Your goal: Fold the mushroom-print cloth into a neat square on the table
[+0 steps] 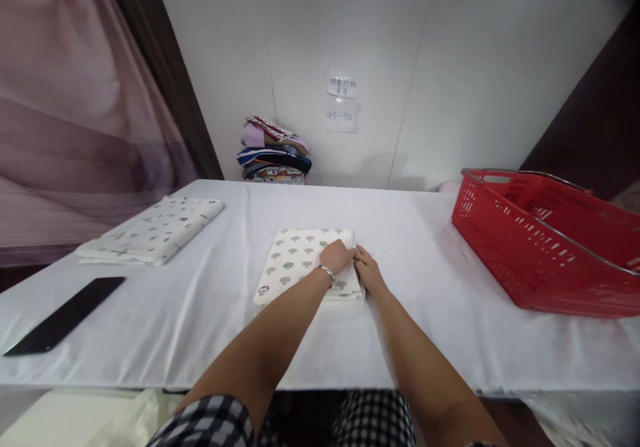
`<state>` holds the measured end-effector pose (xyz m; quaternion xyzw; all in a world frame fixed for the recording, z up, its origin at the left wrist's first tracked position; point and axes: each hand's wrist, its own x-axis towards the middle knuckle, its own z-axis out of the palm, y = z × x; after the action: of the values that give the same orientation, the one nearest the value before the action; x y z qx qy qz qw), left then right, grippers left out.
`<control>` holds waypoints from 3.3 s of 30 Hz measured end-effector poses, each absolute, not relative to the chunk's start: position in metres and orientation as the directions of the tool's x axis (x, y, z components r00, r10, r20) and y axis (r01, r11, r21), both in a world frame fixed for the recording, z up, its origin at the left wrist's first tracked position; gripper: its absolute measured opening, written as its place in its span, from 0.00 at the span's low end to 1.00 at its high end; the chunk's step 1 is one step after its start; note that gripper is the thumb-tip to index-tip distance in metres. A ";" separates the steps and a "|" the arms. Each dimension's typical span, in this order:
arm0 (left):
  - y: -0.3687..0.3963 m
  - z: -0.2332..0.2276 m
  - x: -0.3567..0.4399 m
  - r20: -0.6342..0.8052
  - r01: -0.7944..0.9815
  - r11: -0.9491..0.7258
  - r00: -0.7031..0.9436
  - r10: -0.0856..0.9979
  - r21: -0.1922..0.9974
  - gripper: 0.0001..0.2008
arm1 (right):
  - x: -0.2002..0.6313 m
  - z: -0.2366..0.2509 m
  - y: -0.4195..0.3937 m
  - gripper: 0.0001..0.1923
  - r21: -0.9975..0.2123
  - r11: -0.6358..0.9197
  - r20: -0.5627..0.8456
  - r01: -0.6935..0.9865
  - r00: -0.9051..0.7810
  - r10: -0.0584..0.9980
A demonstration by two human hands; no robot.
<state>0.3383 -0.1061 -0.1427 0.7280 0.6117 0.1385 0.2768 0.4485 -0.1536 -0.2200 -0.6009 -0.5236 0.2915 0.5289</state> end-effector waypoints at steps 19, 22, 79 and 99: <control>-0.099 -0.155 0.318 -0.171 0.615 -0.030 0.266 0.949 0.788 0.09 | 0.441 -0.216 -0.149 0.15 -0.957 0.028 0.164 0.290 0.455 0.875; -0.098 -0.157 0.318 -0.154 0.623 -0.047 0.266 0.952 0.781 0.09 | 0.441 -0.213 -0.150 0.14 -0.922 0.041 0.213 0.386 0.415 0.885; -0.102 -0.167 0.316 -0.069 0.542 -0.114 0.306 0.950 0.833 0.14 | 0.438 -0.210 -0.149 0.10 -0.898 0.014 0.220 0.439 0.421 0.880; -0.114 -0.161 0.318 -0.004 0.651 -0.219 0.324 0.946 0.727 0.08 | 0.437 -0.202 -0.151 0.15 -0.932 -0.009 0.147 0.363 0.399 0.905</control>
<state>0.3175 -0.1142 -0.1614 0.7467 0.5346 0.2285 0.3232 0.4367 -0.1510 -0.2022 -0.6595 -0.4807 0.2632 0.5145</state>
